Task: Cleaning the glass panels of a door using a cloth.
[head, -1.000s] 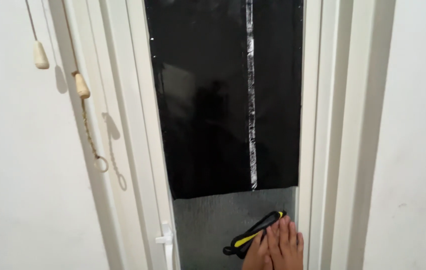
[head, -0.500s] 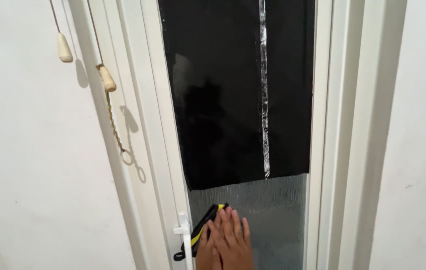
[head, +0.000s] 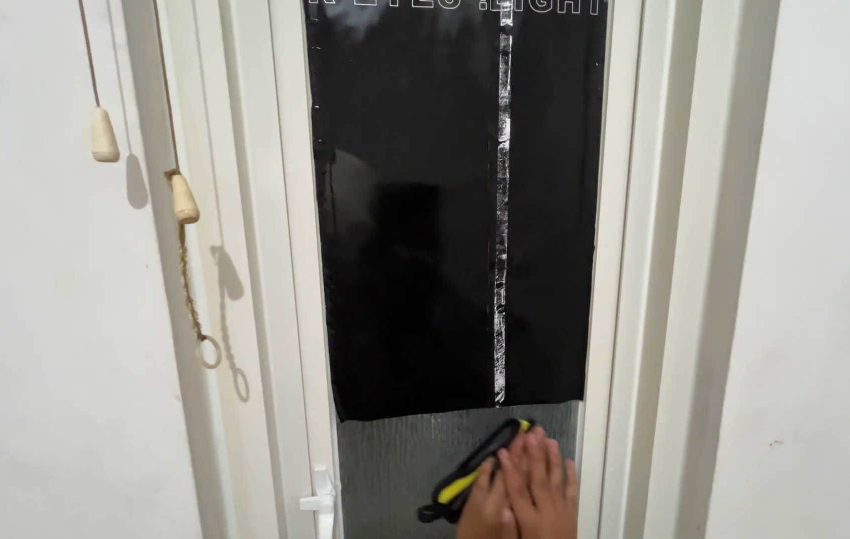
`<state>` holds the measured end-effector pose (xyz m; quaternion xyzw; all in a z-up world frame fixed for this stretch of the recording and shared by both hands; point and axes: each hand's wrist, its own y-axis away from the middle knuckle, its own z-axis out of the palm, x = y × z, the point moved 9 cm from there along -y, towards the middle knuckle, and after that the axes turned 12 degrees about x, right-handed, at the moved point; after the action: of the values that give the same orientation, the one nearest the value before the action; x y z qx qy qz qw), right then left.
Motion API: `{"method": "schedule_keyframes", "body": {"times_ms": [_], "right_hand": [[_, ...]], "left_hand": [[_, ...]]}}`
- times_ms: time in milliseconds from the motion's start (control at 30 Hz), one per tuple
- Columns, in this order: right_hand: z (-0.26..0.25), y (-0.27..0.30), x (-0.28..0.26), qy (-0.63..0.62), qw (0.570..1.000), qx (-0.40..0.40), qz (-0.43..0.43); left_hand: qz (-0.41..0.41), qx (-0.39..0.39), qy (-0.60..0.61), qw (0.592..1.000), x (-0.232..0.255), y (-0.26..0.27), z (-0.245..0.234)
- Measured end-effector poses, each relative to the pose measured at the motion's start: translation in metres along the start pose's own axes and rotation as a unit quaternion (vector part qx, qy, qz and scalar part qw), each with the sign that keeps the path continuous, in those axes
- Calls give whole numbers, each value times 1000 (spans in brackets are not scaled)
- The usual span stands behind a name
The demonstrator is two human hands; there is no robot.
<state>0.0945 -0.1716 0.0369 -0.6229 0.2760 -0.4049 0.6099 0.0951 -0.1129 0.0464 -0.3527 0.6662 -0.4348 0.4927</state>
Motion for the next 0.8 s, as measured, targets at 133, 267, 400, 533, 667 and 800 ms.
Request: {"method": "schedule_keyframes", "body": {"times_ms": [133, 267, 400, 533, 667, 800], "right_hand": [[5, 58, 21, 38, 998, 49, 8], [78, 220, 28, 64, 992, 103, 46], [155, 204, -23, 91, 977, 167, 95], [46, 76, -132, 119, 957, 221, 146], [3, -3, -146, -52, 998, 43, 11], [-12, -63, -144, -112, 993, -38, 30]], "left_hand": [[114, 79, -151, 979, 37, 16, 0], [141, 219, -215, 941, 36, 34, 3], [196, 345, -324, 859, 12, 73, -24], [64, 182, -221, 956, -29, 96, -50], [45, -49, -92, 994, -69, 81, -77], [-81, -25, -3, 996, -89, 35, -103]]}}
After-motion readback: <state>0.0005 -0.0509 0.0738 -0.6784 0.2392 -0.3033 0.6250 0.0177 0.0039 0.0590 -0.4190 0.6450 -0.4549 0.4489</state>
